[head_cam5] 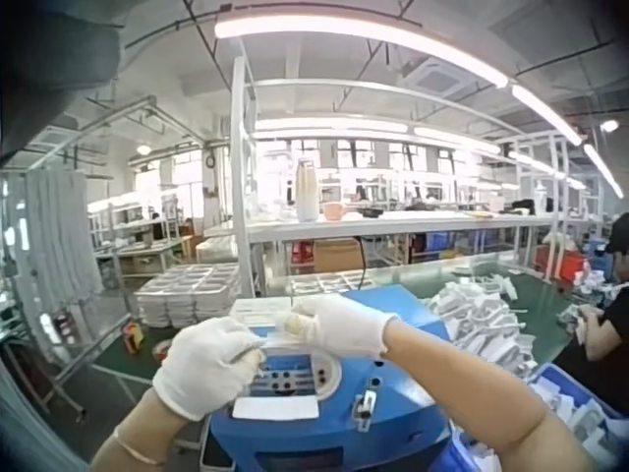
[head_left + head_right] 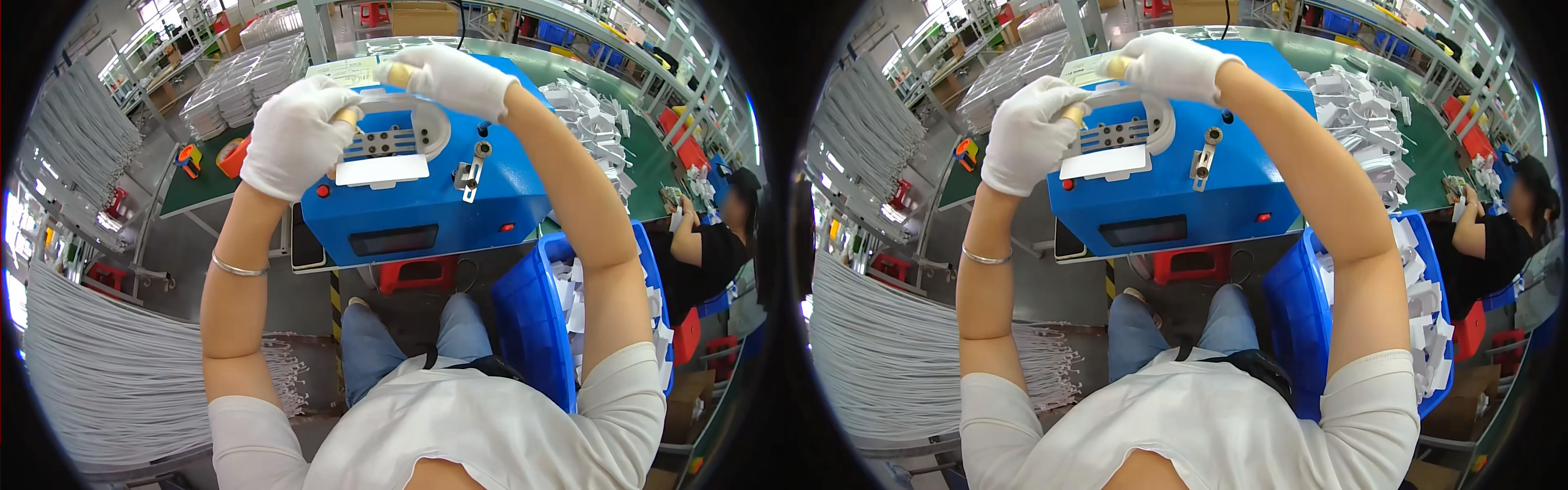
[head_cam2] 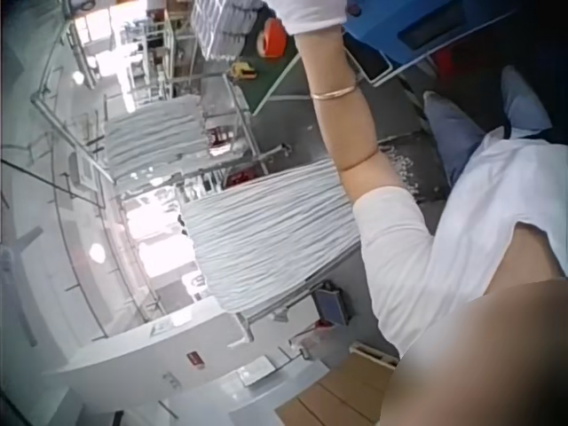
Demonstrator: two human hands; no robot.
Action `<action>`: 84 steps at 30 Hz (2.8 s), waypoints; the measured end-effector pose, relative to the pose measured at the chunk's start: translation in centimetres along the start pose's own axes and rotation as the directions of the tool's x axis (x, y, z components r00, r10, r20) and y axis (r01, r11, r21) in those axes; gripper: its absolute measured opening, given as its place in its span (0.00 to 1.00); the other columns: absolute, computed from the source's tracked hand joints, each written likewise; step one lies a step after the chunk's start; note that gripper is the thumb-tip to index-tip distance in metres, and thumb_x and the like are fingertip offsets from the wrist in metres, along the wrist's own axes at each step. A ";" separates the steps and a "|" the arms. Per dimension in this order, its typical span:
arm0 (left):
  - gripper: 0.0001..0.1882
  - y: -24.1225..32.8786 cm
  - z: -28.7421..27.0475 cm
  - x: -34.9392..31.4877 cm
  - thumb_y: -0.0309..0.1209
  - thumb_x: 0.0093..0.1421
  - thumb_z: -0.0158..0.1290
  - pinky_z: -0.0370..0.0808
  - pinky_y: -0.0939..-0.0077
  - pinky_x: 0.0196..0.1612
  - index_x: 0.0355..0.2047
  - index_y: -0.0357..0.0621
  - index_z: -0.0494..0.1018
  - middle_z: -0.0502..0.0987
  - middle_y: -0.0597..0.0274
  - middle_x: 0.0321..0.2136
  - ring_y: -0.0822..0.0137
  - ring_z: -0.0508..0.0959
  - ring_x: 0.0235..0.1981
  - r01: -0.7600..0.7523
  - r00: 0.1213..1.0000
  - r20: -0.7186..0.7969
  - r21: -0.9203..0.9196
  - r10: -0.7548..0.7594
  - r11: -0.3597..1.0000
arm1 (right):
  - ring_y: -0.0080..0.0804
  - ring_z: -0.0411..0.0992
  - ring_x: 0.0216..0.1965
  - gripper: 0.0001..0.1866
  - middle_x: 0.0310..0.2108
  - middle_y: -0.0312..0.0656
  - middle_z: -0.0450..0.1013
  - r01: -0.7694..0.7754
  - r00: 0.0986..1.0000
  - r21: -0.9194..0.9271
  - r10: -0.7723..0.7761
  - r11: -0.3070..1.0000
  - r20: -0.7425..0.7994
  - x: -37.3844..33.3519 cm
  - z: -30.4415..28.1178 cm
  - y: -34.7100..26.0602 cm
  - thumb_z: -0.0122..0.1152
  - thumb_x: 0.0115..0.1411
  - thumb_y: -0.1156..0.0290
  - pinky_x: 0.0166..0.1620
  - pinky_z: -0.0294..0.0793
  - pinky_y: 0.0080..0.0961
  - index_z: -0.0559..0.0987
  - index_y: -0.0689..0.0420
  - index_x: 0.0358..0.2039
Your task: Take white cables from a bundle, feed them through a machine for processing, and bundle them into storage bins.
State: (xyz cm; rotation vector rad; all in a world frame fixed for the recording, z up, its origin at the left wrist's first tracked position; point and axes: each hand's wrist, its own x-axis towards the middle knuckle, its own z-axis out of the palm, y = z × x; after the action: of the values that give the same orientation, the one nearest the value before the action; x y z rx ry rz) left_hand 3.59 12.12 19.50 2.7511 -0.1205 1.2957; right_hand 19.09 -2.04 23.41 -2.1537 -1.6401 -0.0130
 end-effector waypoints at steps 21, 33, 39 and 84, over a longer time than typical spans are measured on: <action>0.15 -0.5 0.4 0.1 0.25 0.50 0.59 0.75 0.66 0.41 0.39 0.43 0.70 0.78 0.50 0.33 0.53 0.79 0.35 0.182 0.974 0.148 -0.046 -0.174 0.982 | 0.27 0.68 0.26 0.07 0.27 0.39 0.71 0.377 0.878 0.061 -0.336 0.924 -0.339 -0.5 2.6 -0.4 0.58 0.53 0.80 0.32 0.71 0.21 0.79 0.59 0.33; 0.08 -0.6 0.4 -0.3 0.26 0.52 0.56 0.76 0.66 0.38 0.33 0.39 0.74 0.78 0.50 0.28 0.56 0.79 0.31 0.124 0.990 0.076 -0.089 -0.118 0.988 | 0.33 0.74 0.30 0.07 0.28 0.41 0.71 0.278 0.907 -0.182 -0.320 0.943 -0.273 -0.6 2.4 -1.5 0.60 0.51 0.75 0.34 0.75 0.25 0.76 0.57 0.32; 0.08 -0.5 0.6 -0.3 0.23 0.52 0.57 0.75 0.72 0.34 0.34 0.40 0.73 0.77 0.52 0.28 0.59 0.78 0.29 0.203 0.975 0.112 -0.121 -0.190 0.972 | 0.30 0.75 0.29 0.06 0.27 0.43 0.74 0.075 0.997 0.177 -0.069 0.981 -0.038 0.5 1.9 -1.5 0.54 0.58 0.74 0.35 0.75 0.24 0.75 0.60 0.35; 0.54 8.4 6.3 -7.5 0.52 0.45 0.64 0.74 0.78 0.27 0.62 0.33 0.50 0.63 0.40 0.55 0.65 0.75 0.26 0.183 0.918 0.077 -0.952 -0.389 0.245 | 0.40 0.76 0.32 0.08 0.29 0.45 0.75 0.382 0.778 -0.245 -0.453 0.891 -0.435 -1.3 -4.0 10.4 0.55 0.54 0.71 0.36 0.76 0.29 0.79 0.53 0.34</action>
State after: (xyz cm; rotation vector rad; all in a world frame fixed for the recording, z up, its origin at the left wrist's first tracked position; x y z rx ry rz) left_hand 2.71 3.23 10.23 1.4749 -0.2532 0.8640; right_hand 29.27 -6.75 23.26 -1.6336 -1.7977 -0.7661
